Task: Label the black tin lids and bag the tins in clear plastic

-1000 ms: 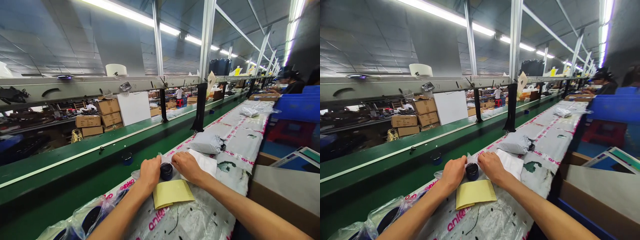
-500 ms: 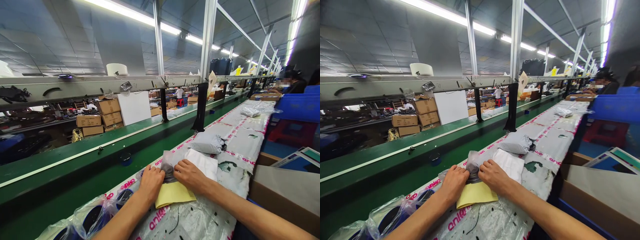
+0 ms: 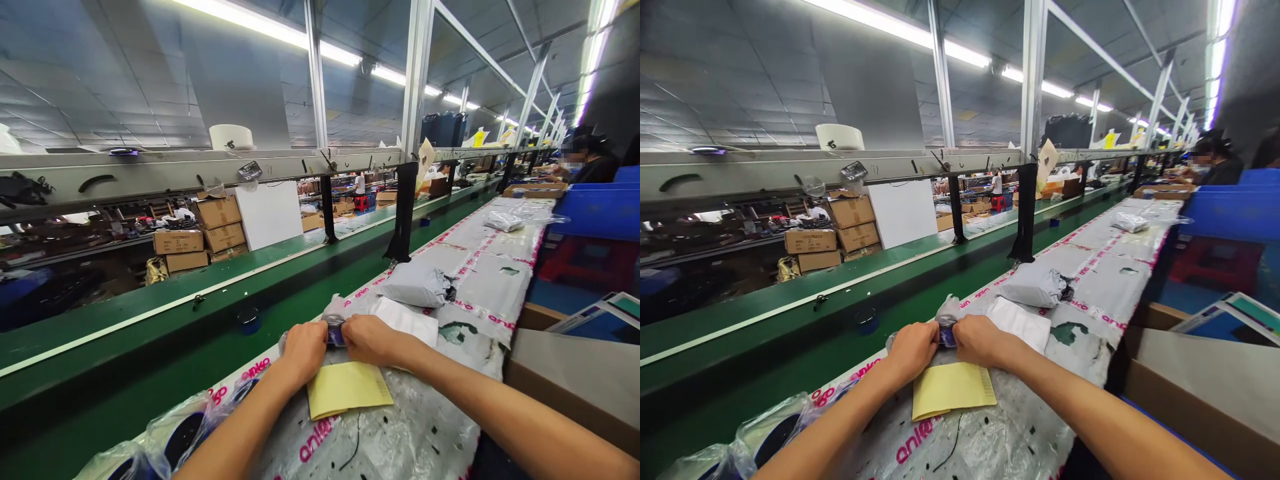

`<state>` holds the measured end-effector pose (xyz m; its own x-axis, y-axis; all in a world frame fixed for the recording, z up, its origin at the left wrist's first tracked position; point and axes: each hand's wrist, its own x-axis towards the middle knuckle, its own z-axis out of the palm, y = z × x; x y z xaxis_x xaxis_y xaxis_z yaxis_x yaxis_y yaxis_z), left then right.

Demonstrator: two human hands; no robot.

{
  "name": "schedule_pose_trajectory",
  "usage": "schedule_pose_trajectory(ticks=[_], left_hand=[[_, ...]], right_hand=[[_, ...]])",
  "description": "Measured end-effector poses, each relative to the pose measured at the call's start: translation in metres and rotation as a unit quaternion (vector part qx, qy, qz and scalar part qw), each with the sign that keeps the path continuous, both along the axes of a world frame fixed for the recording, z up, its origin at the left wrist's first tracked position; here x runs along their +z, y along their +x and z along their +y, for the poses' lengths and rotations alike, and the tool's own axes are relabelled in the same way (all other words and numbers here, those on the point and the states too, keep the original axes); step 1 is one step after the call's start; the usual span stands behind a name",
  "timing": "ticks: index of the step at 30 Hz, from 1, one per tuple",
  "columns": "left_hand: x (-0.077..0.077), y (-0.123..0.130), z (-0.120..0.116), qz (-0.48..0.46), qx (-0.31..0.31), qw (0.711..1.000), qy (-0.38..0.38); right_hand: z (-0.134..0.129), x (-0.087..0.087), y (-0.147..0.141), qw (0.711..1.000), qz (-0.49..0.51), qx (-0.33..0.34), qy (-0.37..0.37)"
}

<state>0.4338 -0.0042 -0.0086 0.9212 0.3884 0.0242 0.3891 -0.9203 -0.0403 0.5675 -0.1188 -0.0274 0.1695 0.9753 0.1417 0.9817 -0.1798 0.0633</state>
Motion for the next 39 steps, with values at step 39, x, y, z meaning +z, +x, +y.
schedule_pose_trajectory(ticks=[39], left_hand=[[0.033,-0.01,0.023,-0.243,0.087,0.929,-0.263]], right_hand=[[-0.012,0.039,-0.013,0.975,0.131,-0.001,0.179]])
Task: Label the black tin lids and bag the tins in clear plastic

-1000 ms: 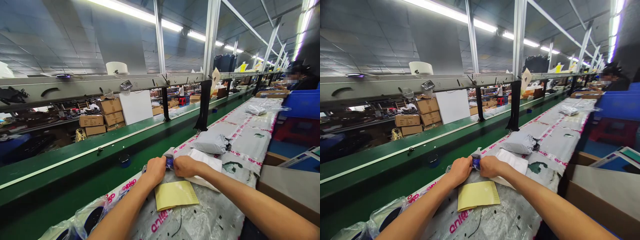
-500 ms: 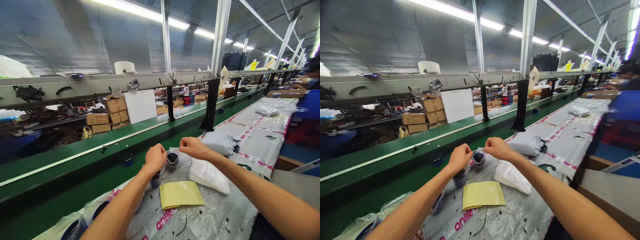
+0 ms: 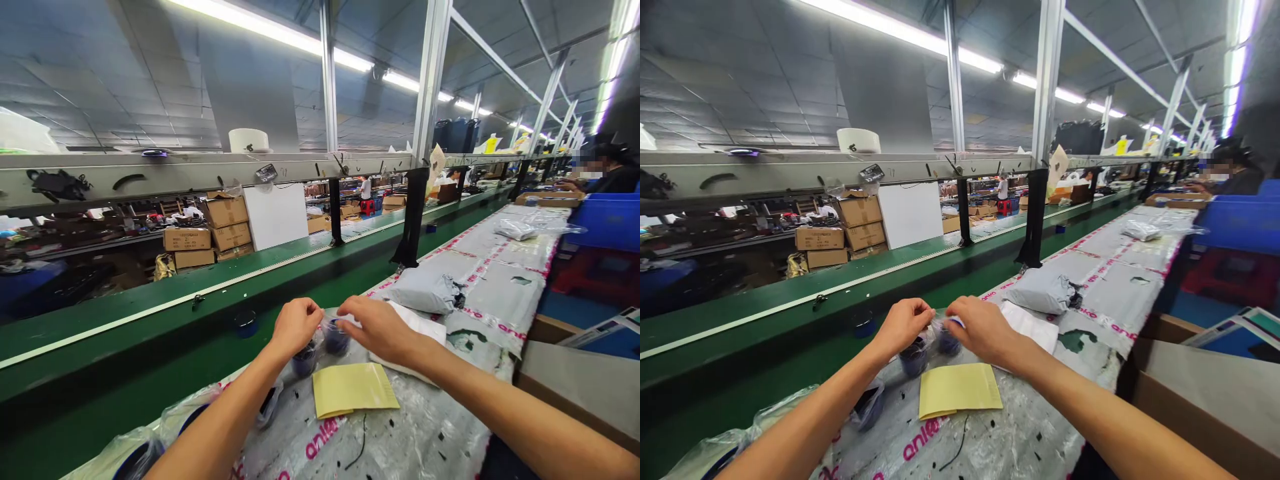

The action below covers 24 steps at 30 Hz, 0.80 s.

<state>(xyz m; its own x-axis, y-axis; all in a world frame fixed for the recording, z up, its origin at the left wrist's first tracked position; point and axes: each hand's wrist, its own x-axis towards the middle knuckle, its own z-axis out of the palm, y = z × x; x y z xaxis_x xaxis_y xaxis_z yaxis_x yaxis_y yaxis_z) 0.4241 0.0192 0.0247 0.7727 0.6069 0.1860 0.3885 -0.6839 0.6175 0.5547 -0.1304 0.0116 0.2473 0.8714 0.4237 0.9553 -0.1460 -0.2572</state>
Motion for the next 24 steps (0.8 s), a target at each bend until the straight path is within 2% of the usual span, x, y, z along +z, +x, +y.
schedule_pose_trajectory(ticks=[2,4,7,10,12,14,15,17,20,24], left_hand=[[0.001,-0.001,0.0,-0.009,-0.016,1.0,0.0],[0.001,-0.001,0.0,-0.015,-0.029,0.999,0.0],[0.0,-0.003,0.0,-0.02,-0.036,0.999,-0.001],[-0.003,-0.006,0.001,-0.024,-0.038,0.999,-0.009],[-0.004,-0.007,0.001,-0.026,-0.038,0.999,-0.016],[-0.002,-0.009,0.002,-0.028,-0.045,0.998,-0.019],[0.0,-0.01,0.003,-0.03,-0.05,0.998,-0.018],[0.005,-0.014,0.006,-0.033,-0.058,0.998,-0.013],[0.015,-0.029,0.014,-0.03,-0.051,0.998,0.002],[0.02,-0.062,0.027,0.023,-0.071,0.997,0.018]], right_hand=[[0.004,-0.01,-0.008,0.998,0.019,0.032,-0.041],[0.011,-0.018,-0.011,0.995,0.062,0.021,-0.075],[0.019,-0.016,-0.007,0.99,0.111,0.004,-0.088],[0.016,-0.001,0.002,0.988,0.14,-0.016,-0.059],[0.011,0.008,0.006,0.991,0.13,-0.043,0.0],[0.009,0.008,0.006,0.994,0.093,-0.033,0.053],[0.01,0.004,0.004,0.996,0.069,-0.015,0.061],[0.015,-0.008,-0.001,0.999,0.025,0.018,0.033],[0.027,-0.028,-0.008,1.0,-0.001,-0.005,-0.023],[0.039,-0.038,-0.007,1.0,0.001,-0.007,-0.019]])
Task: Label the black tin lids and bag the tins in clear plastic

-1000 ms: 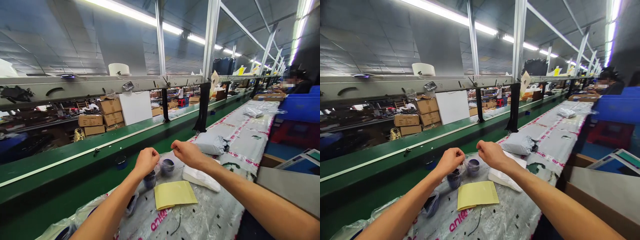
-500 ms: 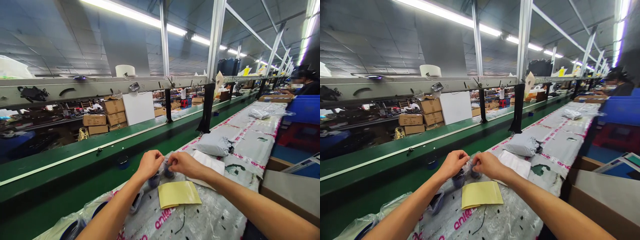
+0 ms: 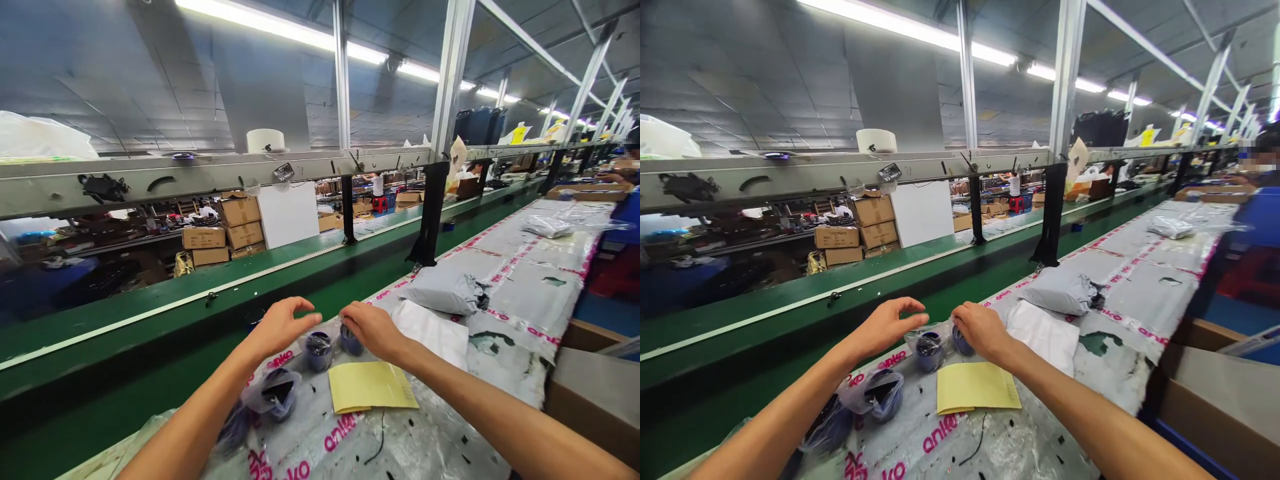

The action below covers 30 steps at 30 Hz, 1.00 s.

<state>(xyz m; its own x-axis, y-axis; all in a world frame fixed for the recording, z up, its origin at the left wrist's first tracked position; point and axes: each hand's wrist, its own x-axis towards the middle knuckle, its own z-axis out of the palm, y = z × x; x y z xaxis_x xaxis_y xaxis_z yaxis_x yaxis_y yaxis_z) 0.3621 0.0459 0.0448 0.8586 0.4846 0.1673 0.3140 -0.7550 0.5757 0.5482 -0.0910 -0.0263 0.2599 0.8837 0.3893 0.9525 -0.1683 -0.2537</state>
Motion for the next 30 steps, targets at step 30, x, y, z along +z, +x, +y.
schedule_pose_trajectory(ticks=[30], left_hand=[[-0.021,-0.022,-0.004,-0.026,-0.017,0.997,-0.074]], right_hand=[[0.024,0.003,-0.026,0.993,-0.091,0.068,-0.044]])
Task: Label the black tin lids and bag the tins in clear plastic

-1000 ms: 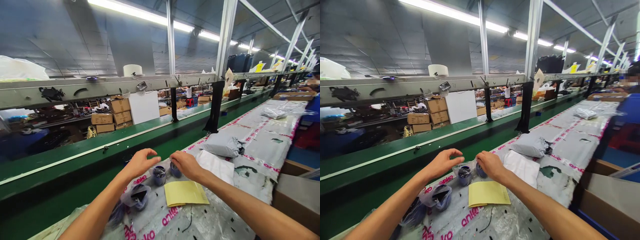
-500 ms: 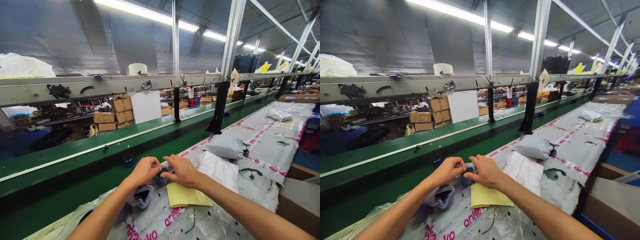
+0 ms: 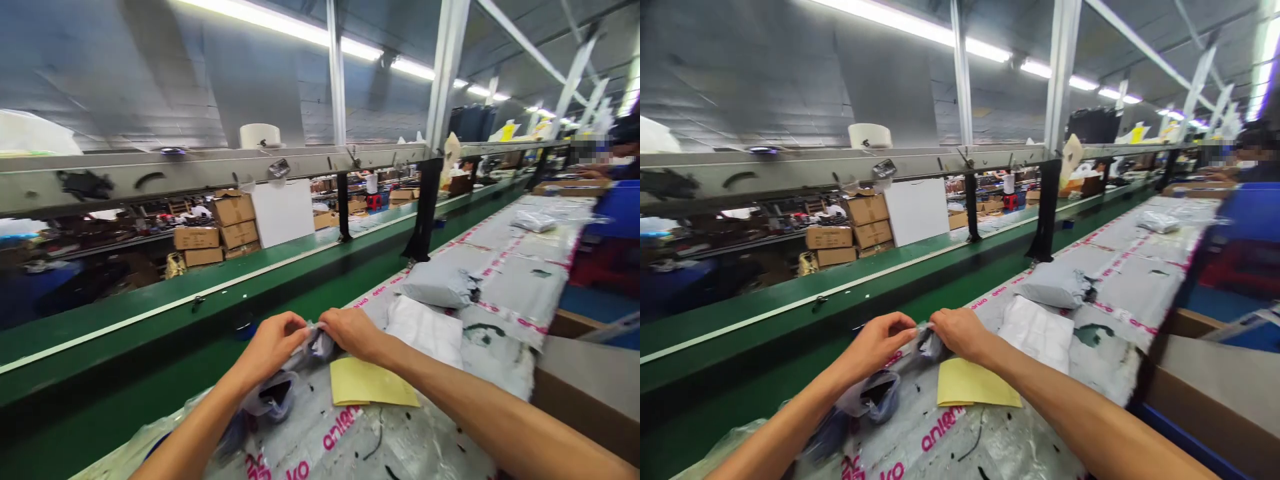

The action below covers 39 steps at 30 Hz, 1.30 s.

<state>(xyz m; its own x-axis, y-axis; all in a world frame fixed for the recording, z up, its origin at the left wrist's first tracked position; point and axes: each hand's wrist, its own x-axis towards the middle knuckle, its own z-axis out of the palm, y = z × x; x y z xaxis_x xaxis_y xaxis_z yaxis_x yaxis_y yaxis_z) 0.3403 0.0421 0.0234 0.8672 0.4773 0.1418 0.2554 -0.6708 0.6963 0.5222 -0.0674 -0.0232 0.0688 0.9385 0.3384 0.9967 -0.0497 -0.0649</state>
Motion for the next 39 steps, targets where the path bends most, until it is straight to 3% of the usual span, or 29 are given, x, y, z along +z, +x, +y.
schedule_pose_trajectory(ticks=[4,6,8,11,13,18,22,27,33,37,39], left_hand=[[0.002,-0.002,-0.002,0.035,-0.001,0.998,0.056],[-0.007,0.01,0.007,0.057,0.032,0.993,0.094],[-0.019,0.029,0.013,0.068,0.017,0.991,0.112],[-0.03,0.051,0.012,0.079,-0.071,0.992,0.072],[-0.028,0.059,0.008,0.074,-0.089,0.992,0.055],[-0.013,0.067,0.0,0.049,-0.029,0.998,0.03],[-0.015,0.073,0.002,0.04,0.007,0.999,-0.008],[-0.017,0.081,0.003,0.022,0.016,0.994,-0.104],[0.006,0.057,-0.003,-0.013,0.041,0.992,-0.116],[0.017,0.022,-0.02,0.009,0.092,0.996,0.018],[0.017,0.006,-0.033,-0.006,0.085,0.992,0.089]], right_hand=[[-0.007,0.018,0.004,0.998,0.025,-0.047,-0.018],[-0.004,0.022,0.015,0.997,0.043,-0.062,-0.035],[-0.002,0.021,0.029,0.994,0.066,-0.078,-0.041],[-0.001,0.019,0.04,0.99,0.098,-0.091,-0.032],[0.0,0.016,0.041,0.99,0.112,-0.082,-0.021],[-0.001,0.01,0.043,0.99,0.136,-0.024,-0.003],[-0.006,0.01,0.041,0.99,0.142,0.004,-0.01],[-0.002,0.011,0.036,0.993,0.112,-0.024,-0.035],[0.002,0.011,0.033,0.991,0.128,-0.031,-0.033],[0.003,0.014,0.037,0.989,0.14,-0.042,0.007],[0.005,0.021,0.041,0.986,0.151,-0.058,0.041]])
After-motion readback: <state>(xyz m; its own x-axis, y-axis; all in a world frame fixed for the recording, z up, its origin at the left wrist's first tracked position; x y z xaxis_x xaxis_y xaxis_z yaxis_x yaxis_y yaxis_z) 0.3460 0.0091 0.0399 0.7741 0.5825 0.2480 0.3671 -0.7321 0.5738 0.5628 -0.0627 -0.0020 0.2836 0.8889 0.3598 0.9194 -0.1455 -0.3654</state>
